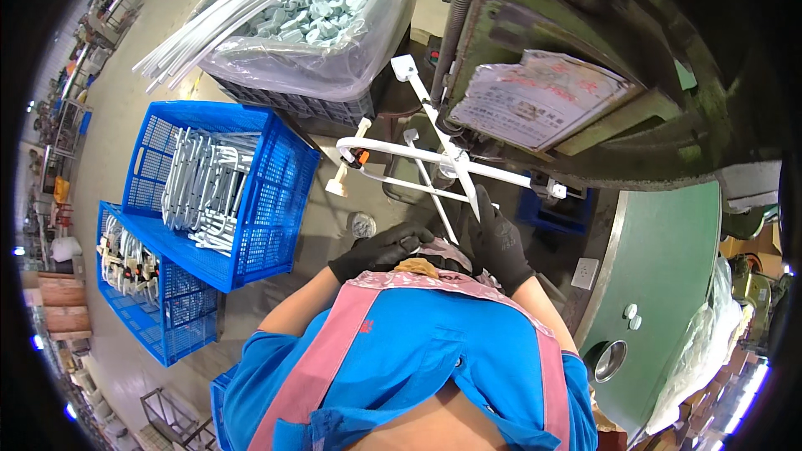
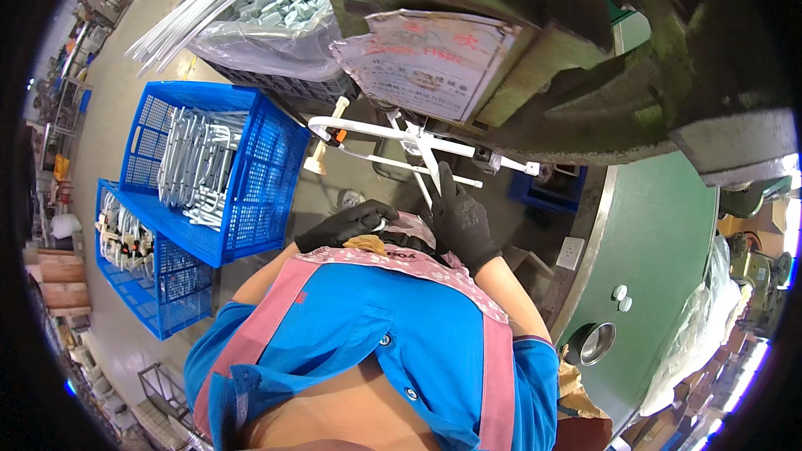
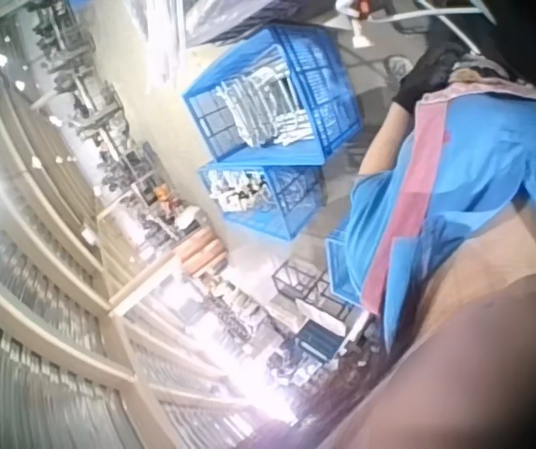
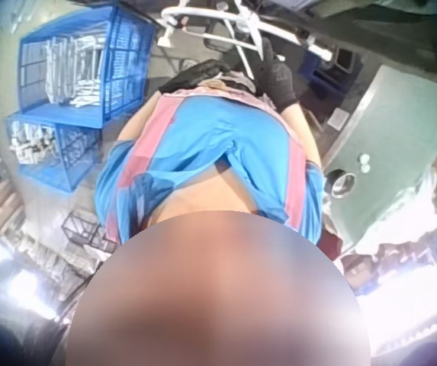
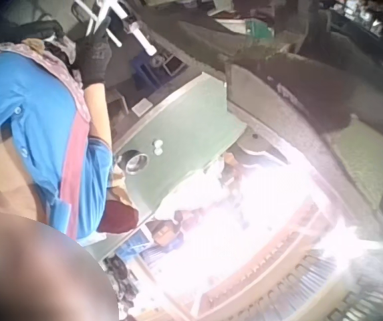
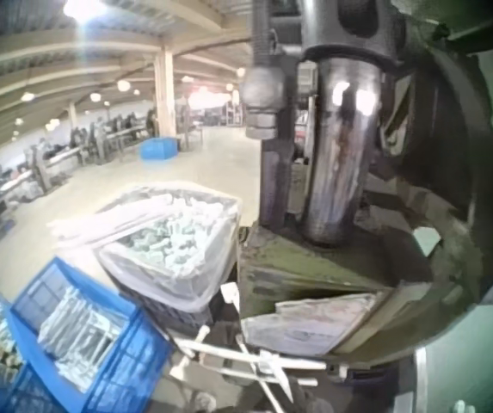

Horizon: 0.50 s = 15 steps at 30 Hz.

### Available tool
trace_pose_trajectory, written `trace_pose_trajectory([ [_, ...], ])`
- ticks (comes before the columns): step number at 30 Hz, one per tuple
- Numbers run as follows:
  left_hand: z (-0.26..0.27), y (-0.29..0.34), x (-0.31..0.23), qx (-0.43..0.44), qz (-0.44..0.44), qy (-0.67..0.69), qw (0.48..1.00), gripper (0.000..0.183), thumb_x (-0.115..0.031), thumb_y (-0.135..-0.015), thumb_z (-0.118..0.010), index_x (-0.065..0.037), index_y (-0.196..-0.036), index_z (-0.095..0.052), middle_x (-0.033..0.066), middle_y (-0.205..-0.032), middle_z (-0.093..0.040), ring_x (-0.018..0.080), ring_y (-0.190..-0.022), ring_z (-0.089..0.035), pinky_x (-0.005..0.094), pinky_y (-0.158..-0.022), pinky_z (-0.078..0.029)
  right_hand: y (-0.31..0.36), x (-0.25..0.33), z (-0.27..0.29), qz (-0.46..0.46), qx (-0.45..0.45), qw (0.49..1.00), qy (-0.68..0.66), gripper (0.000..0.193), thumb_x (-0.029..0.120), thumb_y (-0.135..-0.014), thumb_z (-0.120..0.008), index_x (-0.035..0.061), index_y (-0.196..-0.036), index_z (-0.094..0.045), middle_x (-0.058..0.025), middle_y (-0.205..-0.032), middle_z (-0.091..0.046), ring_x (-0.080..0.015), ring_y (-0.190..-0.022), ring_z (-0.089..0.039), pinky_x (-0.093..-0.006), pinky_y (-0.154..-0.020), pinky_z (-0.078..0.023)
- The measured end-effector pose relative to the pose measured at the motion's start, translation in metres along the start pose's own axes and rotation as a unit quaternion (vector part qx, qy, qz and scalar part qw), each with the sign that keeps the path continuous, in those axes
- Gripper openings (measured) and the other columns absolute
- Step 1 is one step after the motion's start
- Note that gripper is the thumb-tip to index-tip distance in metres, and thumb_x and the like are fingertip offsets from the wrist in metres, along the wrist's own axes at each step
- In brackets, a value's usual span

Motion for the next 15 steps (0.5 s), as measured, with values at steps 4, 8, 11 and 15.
trace_pose_trajectory([
  [4, -0.009, 0.002, 0.001, 0.029, -0.041, -0.032, 0.998, 0.046, -0.033, -0.097, -0.049, -0.003, -0.131, -0.045, 0.0135, -0.129, -0.051, 0.0234, -0.123, -0.046, 0.0339, -0.102, -0.037, -0.002, 0.001, 0.004, 0.037, -0.011, 0.999, 0.01, 0.065, 0.013, -0.083, -0.058, 0.0043, -0.141, -0.029, -0.0255, -0.091, -0.062, -0.0417, -0.073, -0.061, -0.0473, -0.061, -0.05],
  [8, -0.006, -0.007, 0.036, -0.069, 0.128, 0.194, 0.97, 0.037, -0.025, -0.095, -0.054, -0.003, -0.124, -0.05, 0.0108, -0.12, -0.055, 0.0178, -0.108, -0.055, 0.0277, -0.093, -0.043, -0.004, -0.004, 0.002, 0.034, 0.006, 0.999, 0.026, 0.068, 0.013, -0.08, -0.059, 0.0021, -0.14, -0.03, -0.0233, -0.095, -0.063, -0.0387, -0.074, -0.063, -0.0448, -0.061, -0.052],
  [11, 0.004, -0.019, 0.052, -0.147, 0.001, 0.399, 0.905, 0.044, -0.043, -0.096, -0.047, -0.005, -0.117, -0.056, 0.008, -0.102, -0.063, 0.0191, -0.094, -0.062, 0.0314, -0.077, -0.051, -0.004, -0.007, -0.001, 0.065, -0.019, 0.998, 0.014, 0.066, 0.013, -0.081, -0.058, 0.0039, -0.14, -0.03, -0.023, -0.095, -0.063, -0.0374, -0.072, -0.063, -0.0444, -0.059, -0.051],
  [15, 0.024, -0.046, -0.009, -0.108, -0.104, 0.631, 0.762, 0.05, -0.04, -0.092, -0.052, 0.001, -0.121, -0.053, 0.0161, -0.108, -0.062, 0.0291, -0.102, -0.061, 0.0413, -0.077, -0.052, -0.004, -0.006, 0.002, 0.071, -0.02, 0.997, 0.017, 0.067, 0.012, -0.082, -0.057, 0.0055, -0.141, -0.028, -0.0233, -0.095, -0.063, -0.0371, -0.071, -0.063, -0.0446, -0.057, -0.051],
])
Point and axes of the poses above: each hand's wrist, its own y-axis away from the middle knuckle, its own z-axis out of the back of the hand, x = y × z, the point moved 6 cm from there along -y, towards the middle knuckle
